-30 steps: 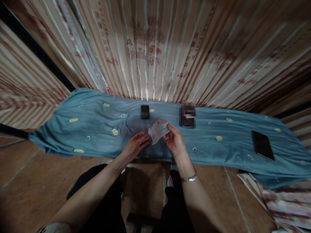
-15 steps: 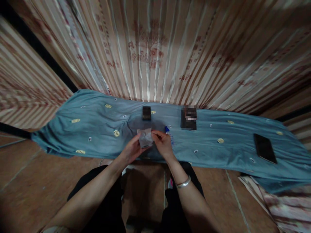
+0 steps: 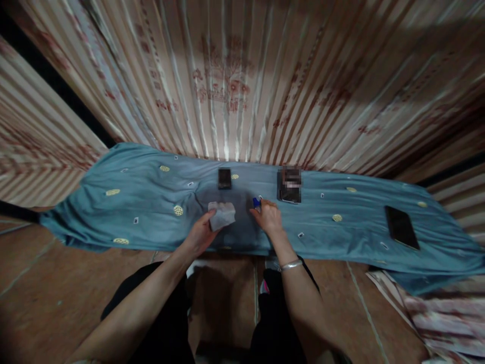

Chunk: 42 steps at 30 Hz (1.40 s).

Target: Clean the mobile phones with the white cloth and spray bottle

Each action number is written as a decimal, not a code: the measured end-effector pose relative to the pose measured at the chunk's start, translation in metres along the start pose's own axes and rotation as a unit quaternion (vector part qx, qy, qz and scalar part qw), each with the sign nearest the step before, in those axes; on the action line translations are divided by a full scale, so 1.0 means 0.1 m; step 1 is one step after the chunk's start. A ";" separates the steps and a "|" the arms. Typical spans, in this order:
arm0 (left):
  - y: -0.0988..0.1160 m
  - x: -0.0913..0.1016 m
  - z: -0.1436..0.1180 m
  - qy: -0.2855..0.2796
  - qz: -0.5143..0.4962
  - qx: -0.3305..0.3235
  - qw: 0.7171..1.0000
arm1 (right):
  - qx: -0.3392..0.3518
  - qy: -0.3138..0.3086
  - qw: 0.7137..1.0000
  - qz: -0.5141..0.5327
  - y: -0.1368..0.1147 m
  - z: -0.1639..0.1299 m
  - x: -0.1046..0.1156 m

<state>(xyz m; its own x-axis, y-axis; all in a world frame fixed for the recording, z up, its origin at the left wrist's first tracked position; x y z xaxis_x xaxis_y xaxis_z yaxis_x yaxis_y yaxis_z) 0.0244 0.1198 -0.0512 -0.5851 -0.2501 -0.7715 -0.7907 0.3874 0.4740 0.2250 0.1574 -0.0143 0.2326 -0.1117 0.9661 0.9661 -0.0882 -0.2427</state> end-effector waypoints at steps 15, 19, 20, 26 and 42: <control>-0.02 0.03 0.05 -0.010 0.042 -0.031 0.999 | -0.022 -0.104 0.810 0.577 -0.36 -0.36 -0.10; -0.08 -0.03 0.02 -0.021 0.059 -0.014 0.998 | 0.030 -0.141 0.808 0.571 -0.62 -0.48 -0.06; -0.10 -0.04 0.01 -0.024 0.061 -0.009 0.998 | 0.051 -0.135 0.819 0.555 -0.66 -0.49 -0.03; -0.15 -0.09 -0.04 -0.025 0.100 0.000 0.995 | 0.162 -0.016 0.932 0.323 -0.81 -0.57 0.18; -0.10 -0.06 -0.04 -0.011 0.068 -0.008 0.998 | 0.186 0.034 0.968 0.168 -0.76 -0.55 0.17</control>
<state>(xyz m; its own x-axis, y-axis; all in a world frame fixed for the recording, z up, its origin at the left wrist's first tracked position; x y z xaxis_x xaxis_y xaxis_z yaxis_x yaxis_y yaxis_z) 0.0356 0.1139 -0.0494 -0.6827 -0.1773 -0.7089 -0.7075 0.4027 0.5807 0.1490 0.1078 0.0160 0.5444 -0.1390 0.8273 0.8142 0.3247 -0.4812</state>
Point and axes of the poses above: each hand's wrist, its own z-axis towards the middle knuckle, its own x-axis out of the back of the hand, y = z × x, the point moved 10 cm from there along z, towards the middle knuckle, and after that the axes turned 8 degrees about -z, right-handed, at the moved point
